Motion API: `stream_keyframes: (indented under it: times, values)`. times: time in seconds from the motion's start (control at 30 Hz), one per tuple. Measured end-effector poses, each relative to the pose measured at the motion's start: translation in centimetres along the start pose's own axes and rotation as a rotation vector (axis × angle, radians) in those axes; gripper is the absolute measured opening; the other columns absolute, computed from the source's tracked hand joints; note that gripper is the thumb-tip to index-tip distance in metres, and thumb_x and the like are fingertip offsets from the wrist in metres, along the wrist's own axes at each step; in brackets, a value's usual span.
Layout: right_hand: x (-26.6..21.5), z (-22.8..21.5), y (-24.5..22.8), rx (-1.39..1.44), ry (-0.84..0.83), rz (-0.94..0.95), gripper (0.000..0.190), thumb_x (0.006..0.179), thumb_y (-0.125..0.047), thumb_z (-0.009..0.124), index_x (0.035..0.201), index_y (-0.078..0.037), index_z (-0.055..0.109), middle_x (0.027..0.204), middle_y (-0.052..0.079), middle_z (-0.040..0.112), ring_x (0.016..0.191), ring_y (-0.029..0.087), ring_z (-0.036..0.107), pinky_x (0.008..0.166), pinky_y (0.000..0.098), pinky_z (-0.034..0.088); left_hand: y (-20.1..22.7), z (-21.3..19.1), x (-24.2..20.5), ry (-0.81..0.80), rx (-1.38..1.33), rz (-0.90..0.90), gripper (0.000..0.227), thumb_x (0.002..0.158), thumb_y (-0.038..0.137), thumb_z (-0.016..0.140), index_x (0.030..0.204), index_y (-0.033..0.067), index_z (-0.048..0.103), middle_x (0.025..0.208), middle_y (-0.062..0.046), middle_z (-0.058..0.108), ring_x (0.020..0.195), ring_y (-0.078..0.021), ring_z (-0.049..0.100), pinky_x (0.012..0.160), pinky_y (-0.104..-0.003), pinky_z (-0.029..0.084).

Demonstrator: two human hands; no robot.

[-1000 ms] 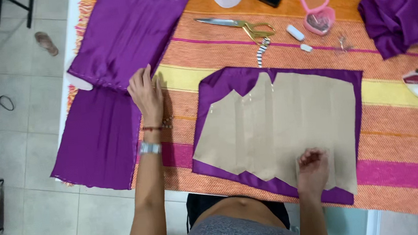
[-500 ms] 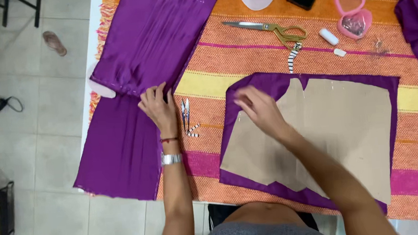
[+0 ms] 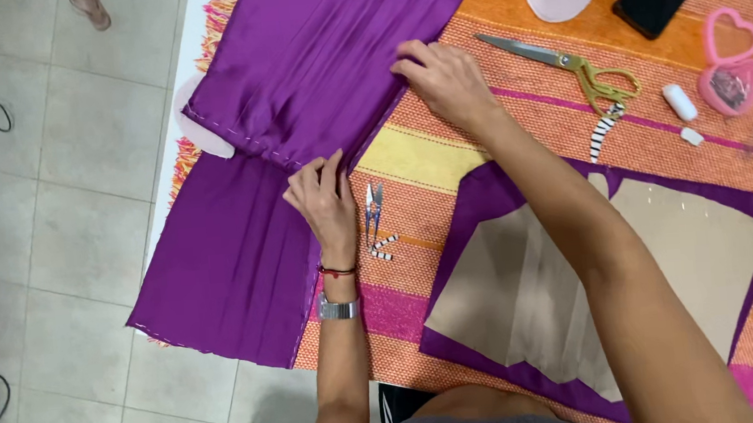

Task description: The person pins purple fabric to a paper pattern on a table using several pins. They align the edges of the fabric with the pattern and smooth the material by hand.

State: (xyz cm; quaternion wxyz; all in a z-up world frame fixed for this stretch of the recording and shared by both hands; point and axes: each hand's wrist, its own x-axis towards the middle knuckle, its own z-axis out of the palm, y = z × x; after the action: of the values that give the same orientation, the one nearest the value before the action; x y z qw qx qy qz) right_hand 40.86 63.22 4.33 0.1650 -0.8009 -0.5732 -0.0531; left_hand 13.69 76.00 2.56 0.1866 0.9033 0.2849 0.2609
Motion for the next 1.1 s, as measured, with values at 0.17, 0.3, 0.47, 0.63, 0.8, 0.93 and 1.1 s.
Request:
stream_keyframes:
  times: [0.17, 0.3, 0.47, 0.63, 0.8, 0.93, 1.1]
  values:
    - [0.9, 0.9, 0.5, -0.226, 0.239, -0.260, 0.015, 0.105, 0.002, 0.078, 0.108, -0.009, 0.067, 0.107, 0.004, 0.072, 0.067, 0.010, 0.063, 0.047, 0.0237, 0.055, 0.2, -0.5, 1.4, 0.020, -0.032, 0.079, 0.028, 0.096, -0.003, 0.073, 0.115, 0.0169, 0.077, 0.099, -0.002, 0.063, 0.092, -0.0270, 0.053, 0.083, -0.044, 0.035]
    - [1.6, 1.6, 1.2, -0.293, 0.284, -0.290, 0.019, 0.104, 0.004, 0.078, 0.112, -0.012, 0.069, 0.102, 0.000, 0.070, 0.062, 0.006, 0.059, 0.042, 0.0181, 0.047, 0.1, -0.1, 1.9, 0.085, -0.058, 0.098, 0.022, 0.102, -0.004, 0.070, 0.112, 0.0143, 0.078, 0.100, -0.005, 0.062, 0.092, -0.0256, 0.055, 0.083, -0.043, 0.035]
    - [0.2, 2.3, 1.6, -0.308, 0.226, -0.314, 0.017, 0.104, 0.002, 0.077, 0.110, -0.012, 0.068, 0.107, 0.004, 0.071, 0.083, 0.012, 0.064, 0.067, 0.0234, 0.059, -1.0, 0.9, -0.1, -0.009, -0.006, 0.146, 0.031, 0.100, 0.000, 0.065, 0.121, 0.0175, 0.079, 0.112, -0.007, 0.065, 0.099, -0.0282, 0.056, 0.083, -0.045, 0.036]
    - [-1.3, 2.9, 2.8, -0.295, 0.178, -0.322, 0.018, 0.106, -0.009, 0.081, 0.122, -0.014, 0.075, 0.120, 0.004, 0.078, 0.101, 0.014, 0.071, 0.086, 0.0269, 0.059, -1.2, 0.2, -1.0, -0.093, -0.020, 0.130, 0.043, 0.097, -0.003, 0.062, 0.130, 0.0187, 0.078, 0.117, -0.006, 0.065, 0.104, -0.0296, 0.055, 0.087, -0.047, 0.037]
    - [-1.9, 2.2, 2.6, -0.309, 0.196, -0.354, 0.023, 0.106, -0.012, 0.081, 0.128, -0.016, 0.077, 0.124, 0.003, 0.080, 0.097, 0.013, 0.070, 0.076, 0.0250, 0.056, -1.2, 0.3, -1.4, -0.131, -0.002, 0.139, 0.060, 0.087, -0.015, 0.063, 0.135, 0.0201, 0.076, 0.122, -0.006, 0.065, 0.107, -0.0284, 0.055, 0.089, -0.046, 0.038]
    - [-1.2, 2.0, 1.3, -0.294, 0.202, -0.418, 0.027, 0.104, -0.012, 0.084, 0.129, -0.022, 0.079, 0.122, 0.000, 0.082, 0.091, 0.010, 0.071, 0.073, 0.0227, 0.055, -1.4, 0.5, -1.3, -0.142, -0.004, 0.126, 0.069, 0.084, -0.013, 0.060, 0.142, 0.0219, 0.072, 0.123, -0.008, 0.063, 0.107, -0.0297, 0.054, 0.091, -0.048, 0.038]
    - [-0.4, 1.7, -0.7, -0.259, 0.264, -0.439, 0.009, 0.107, -0.009, 0.081, 0.110, -0.017, 0.078, 0.112, 0.001, 0.081, 0.081, 0.011, 0.069, 0.065, 0.0233, 0.054, -1.5, 0.5, -1.0, -0.086, -0.001, 0.118, 0.049, 0.096, -0.005, 0.063, 0.135, 0.0209, 0.076, 0.116, -0.007, 0.064, 0.100, -0.0296, 0.055, 0.087, -0.047, 0.038]
